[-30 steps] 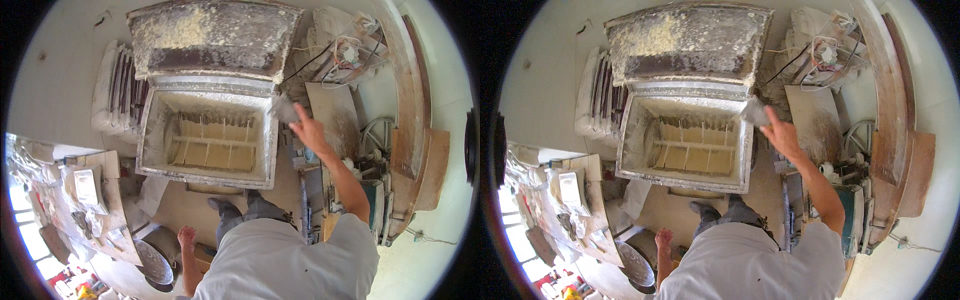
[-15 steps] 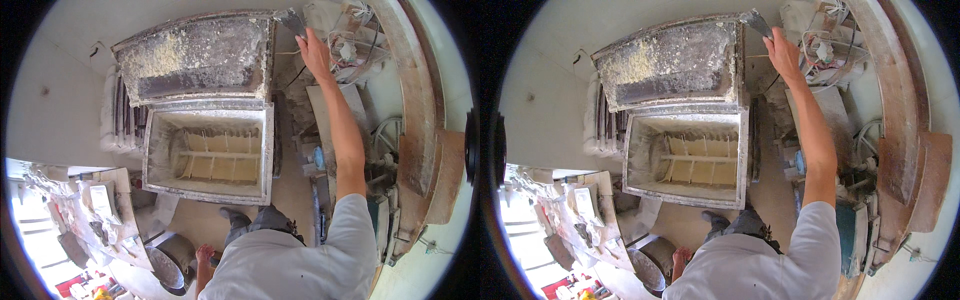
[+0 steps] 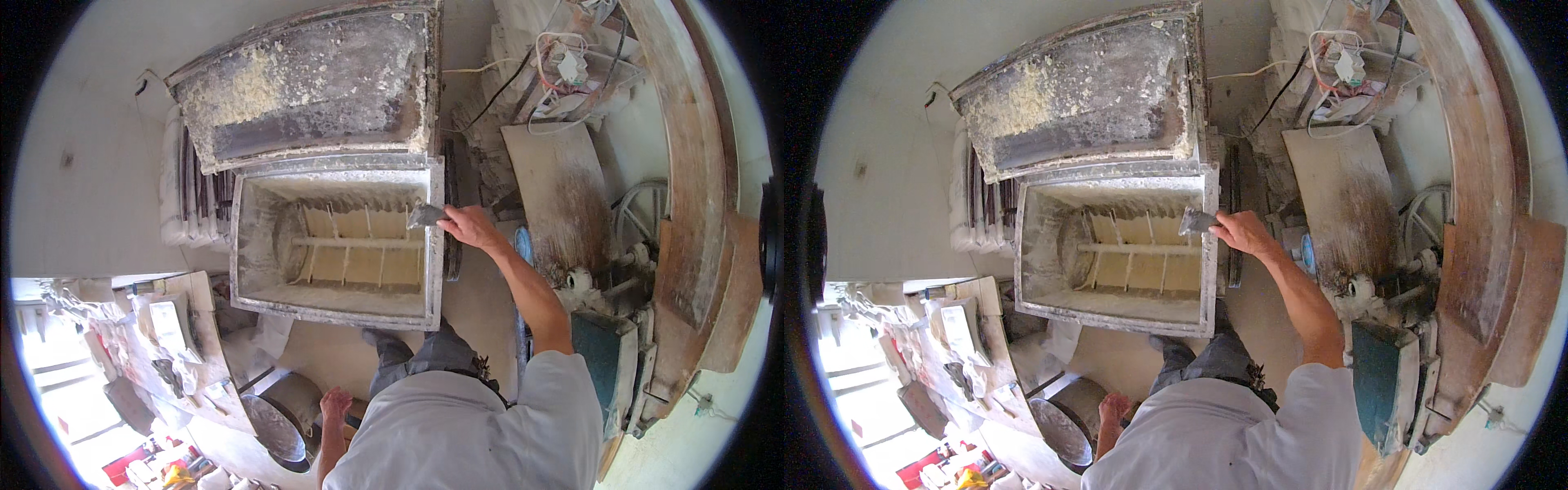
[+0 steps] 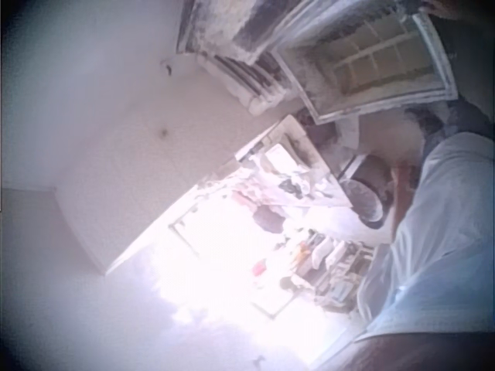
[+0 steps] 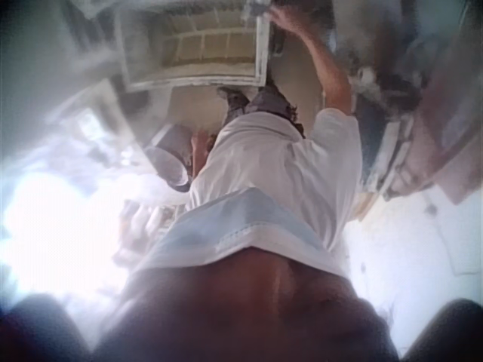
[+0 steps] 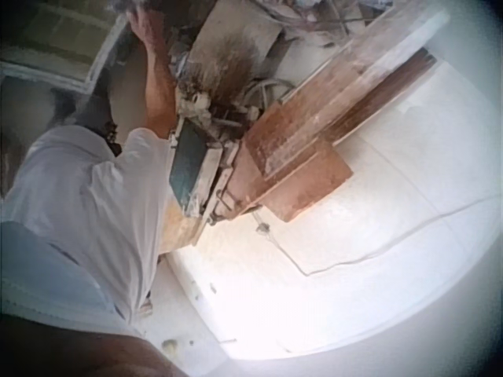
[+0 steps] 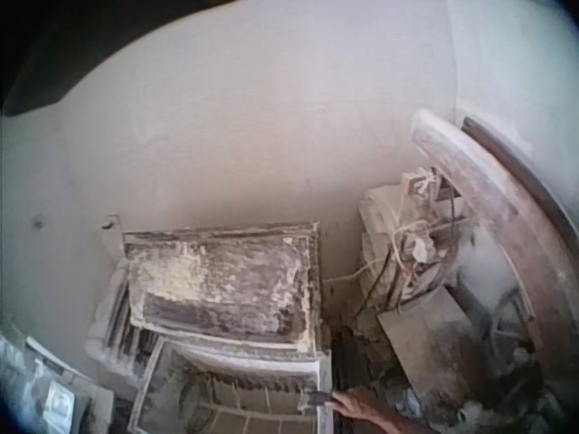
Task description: The person scrapes residue from a metal mold using a scraper, then walks to a nearby table to retrieve a folded sheet of dough. They return to the mold and continue scraping the interior and edges, then place the scraper on a wooden board and walk toward a dough sheeter.
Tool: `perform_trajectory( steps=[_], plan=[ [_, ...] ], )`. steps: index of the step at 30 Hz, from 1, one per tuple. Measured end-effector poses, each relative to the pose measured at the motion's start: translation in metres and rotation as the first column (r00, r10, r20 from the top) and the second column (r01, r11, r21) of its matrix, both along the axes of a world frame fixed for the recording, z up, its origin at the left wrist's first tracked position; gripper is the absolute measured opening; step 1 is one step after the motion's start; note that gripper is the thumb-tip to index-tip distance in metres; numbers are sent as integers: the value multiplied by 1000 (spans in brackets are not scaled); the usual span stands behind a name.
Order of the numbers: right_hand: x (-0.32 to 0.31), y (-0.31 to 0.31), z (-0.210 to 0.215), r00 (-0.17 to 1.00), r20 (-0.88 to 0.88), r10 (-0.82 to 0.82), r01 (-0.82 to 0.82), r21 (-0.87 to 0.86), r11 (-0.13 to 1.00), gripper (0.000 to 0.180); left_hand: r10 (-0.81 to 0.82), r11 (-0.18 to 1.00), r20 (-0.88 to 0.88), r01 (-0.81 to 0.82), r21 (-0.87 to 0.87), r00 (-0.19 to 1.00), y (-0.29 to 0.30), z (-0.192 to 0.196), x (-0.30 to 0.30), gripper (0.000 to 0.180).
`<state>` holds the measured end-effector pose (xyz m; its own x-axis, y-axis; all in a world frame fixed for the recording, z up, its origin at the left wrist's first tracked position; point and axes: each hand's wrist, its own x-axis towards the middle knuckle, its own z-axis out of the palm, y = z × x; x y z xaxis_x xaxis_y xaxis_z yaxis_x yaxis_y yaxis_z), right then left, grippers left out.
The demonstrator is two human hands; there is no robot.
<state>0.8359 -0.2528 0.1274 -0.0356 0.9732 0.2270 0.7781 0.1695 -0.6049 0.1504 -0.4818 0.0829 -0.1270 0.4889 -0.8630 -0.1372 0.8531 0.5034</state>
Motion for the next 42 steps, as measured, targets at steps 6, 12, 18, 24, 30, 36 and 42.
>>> perform_trajectory(
  steps=[6, 12, 18, 24, 30, 36, 42],
  plan=[
    [70, 61, 149, 789, 151, -596, 520, 352, 778, 29, 46, 997, 10, -46, 54, 999, 19, 12, 3, 29],
    [88, 124, 274, 741, 308, -596, 325, 612, 721, 31, 56, 996, 7, -56, 72, 998, 16, 4, 2, 30],
    [112, 157, 286, 721, 346, -600, 243, 685, 687, 32, 91, 995, 26, -92, 38, 995, -3, -6, 5, 29],
    [122, 140, 209, 773, 358, -523, 283, 543, 791, 33, 79, 997, 33, -80, 24, 996, -27, -17, -2, 33],
    [98, 130, 185, 821, 126, -556, 413, 541, 733, 37, 78, 996, 86, -82, 37, 993, -32, -15, -15, 38],
    [111, 163, 223, 840, 53, -540, 358, 693, 625, 32, 63, 995, 59, -67, 68, 996, -20, -6, -20, 34],
    [116, 160, 204, 843, 91, -530, 394, 566, 724, 35, 100, 995, -5, -100, 19, 995, -16, -4, -6, 30]
  ],
)
